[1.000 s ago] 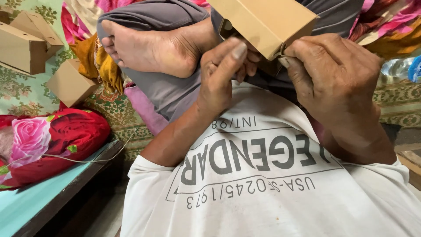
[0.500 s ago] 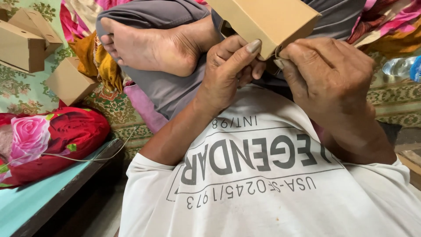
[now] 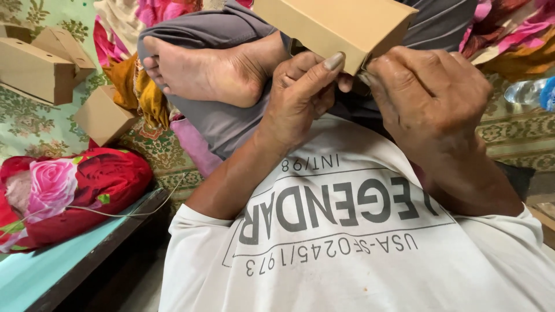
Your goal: Manually folding and assembling a small cardboard box from a flat pre-cut sheet.
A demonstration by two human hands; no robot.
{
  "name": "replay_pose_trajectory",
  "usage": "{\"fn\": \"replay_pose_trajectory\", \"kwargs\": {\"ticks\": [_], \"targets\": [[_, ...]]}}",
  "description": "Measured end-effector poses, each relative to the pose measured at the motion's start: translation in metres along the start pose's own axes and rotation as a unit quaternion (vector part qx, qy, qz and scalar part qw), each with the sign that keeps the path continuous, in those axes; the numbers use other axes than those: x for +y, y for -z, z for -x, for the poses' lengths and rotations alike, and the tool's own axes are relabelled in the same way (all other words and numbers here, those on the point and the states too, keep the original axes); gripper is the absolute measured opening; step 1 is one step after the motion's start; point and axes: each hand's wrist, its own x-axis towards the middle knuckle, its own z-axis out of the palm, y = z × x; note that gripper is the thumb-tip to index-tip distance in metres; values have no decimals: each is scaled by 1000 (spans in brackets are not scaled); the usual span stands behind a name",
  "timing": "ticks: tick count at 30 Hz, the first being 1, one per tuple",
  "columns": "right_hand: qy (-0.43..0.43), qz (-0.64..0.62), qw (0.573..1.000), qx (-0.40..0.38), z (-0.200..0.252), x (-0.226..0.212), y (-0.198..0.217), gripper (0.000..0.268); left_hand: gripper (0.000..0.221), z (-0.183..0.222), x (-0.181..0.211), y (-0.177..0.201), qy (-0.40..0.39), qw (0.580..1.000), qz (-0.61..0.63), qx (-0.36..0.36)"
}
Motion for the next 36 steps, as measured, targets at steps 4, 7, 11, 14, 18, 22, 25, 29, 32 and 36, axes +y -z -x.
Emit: {"fn": "replay_pose_trajectory", "kwargs": {"ticks": [4, 7, 11, 14, 18, 22, 25, 29, 32, 36], "targets": [[-31, -74, 997, -13, -1, -2, 4, 21, 34, -4, 0, -2, -9, 1000, 21, 0], [-34, -54, 998, 30, 2, 2, -4, 34, 29, -8, -4, 0, -17, 1000, 20, 16], [-38, -43, 996, 63, 2, 3, -14, 30, 35, -9, -3, -4, -29, 998, 18, 58], [-34, -14, 996, 77, 0, 3, -19, 30, 34, -11, -5, -3, -49, 996, 28, 71], [-24, 31, 994, 102, -6, 3, -23, 31, 22, -14, -14, 3, -68, 993, 41, 91], [-3, 29, 995, 96, -8, 7, -23, 23, 20, -14, -15, 5, -76, 993, 45, 74], [17, 12, 995, 94, -12, 7, -24, 24, 24, -14, -13, 3, -64, 992, 27, 104], [34, 14, 993, 116, -12, 9, -33, 19, 23, -14, -13, 3, -71, 993, 31, 88], [45, 20, 990, 130, -12, 10, -35, 18, 22, -13, -10, 2, -64, 994, 36, 85], [62, 30, 987, 143, -18, 10, -34, 13, 18, -13, -11, 3, -55, 993, 51, 86]]}}
